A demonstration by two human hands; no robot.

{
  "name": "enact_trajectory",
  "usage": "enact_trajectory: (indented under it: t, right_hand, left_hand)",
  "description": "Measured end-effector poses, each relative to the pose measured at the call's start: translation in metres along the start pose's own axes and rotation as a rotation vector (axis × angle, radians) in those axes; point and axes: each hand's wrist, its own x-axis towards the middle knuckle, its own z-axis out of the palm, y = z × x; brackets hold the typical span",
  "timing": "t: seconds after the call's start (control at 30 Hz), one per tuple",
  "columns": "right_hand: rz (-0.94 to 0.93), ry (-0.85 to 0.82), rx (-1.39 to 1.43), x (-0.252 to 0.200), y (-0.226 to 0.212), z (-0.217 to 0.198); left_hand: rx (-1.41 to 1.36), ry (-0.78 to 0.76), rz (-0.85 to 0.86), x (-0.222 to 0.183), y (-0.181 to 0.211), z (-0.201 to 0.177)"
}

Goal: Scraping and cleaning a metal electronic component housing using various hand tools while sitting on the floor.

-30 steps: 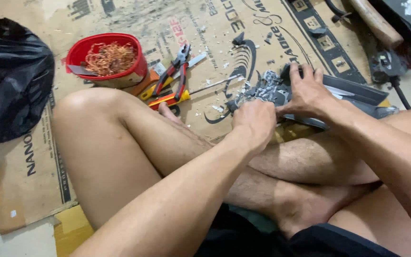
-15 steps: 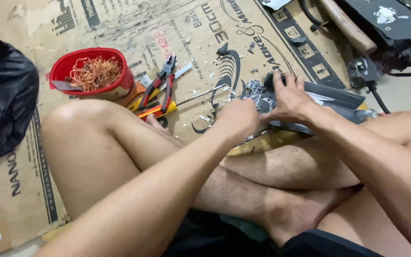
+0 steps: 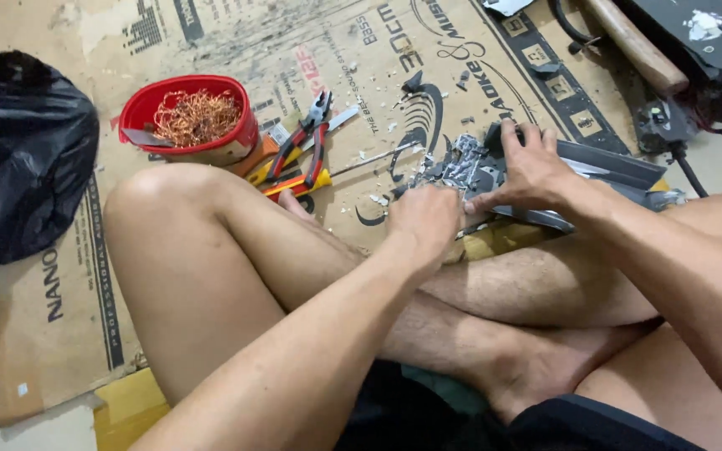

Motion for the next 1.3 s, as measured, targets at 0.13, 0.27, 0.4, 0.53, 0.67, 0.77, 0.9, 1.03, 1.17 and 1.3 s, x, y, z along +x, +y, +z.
enact_trajectory:
  t: [0.13,0.27,0.4,0.53,0.67,0.77,0.9,1.03,1.17,1.3]
  right_hand:
    - [-0.007,0.001,-0.013,0.007,0.006,0.003]
    - [-0.013,-0.014,-0.019,0.013,0.009,0.005]
    - [-0.007,-0.018,-0.031,0.007,0.006,0.006]
    - [-0.024,0.012,-0.031,0.005,0.01,0.01]
    - [-0.059,0.038,-0.082,0.035,0.031,0.027]
    - [-0.046,0.053,-0.057,0.033,0.042,0.028]
    - [-0.052,-0.011,-0.052,0.009,0.012,0.007]
    - [-0.03,0.019,-0.046,0.008,0.015,0.008]
    - [-0.051,0.011,-0.033,0.014,0.015,0.013]
    - [-0.06,0.016,-0.021,0.016,0.019,0.012]
  left_hand:
    - [0.01,-0.031,0.015,-0.001,-0.007,-0.004]
    - [0.009,-0.044,0.041,-0.005,-0.008,-0.015]
    - [0.026,-0.006,0.029,0.017,-0.008,0.01]
    - [0.077,-0.009,0.038,0.028,0.001,0.018]
    - [0.05,0.031,0.016,0.056,0.011,0.024]
    - [0.077,-0.017,0.008,0.048,0.019,0.011]
    - [0.059,0.016,0.008,0.023,0.001,0.003]
    - [0.092,-0.004,0.027,0.035,0.014,0.007]
    - [0.032,0.004,0.019,0.031,0.015,0.008]
    - [0.082,-0.035,0.004,0.04,0.015,0.019]
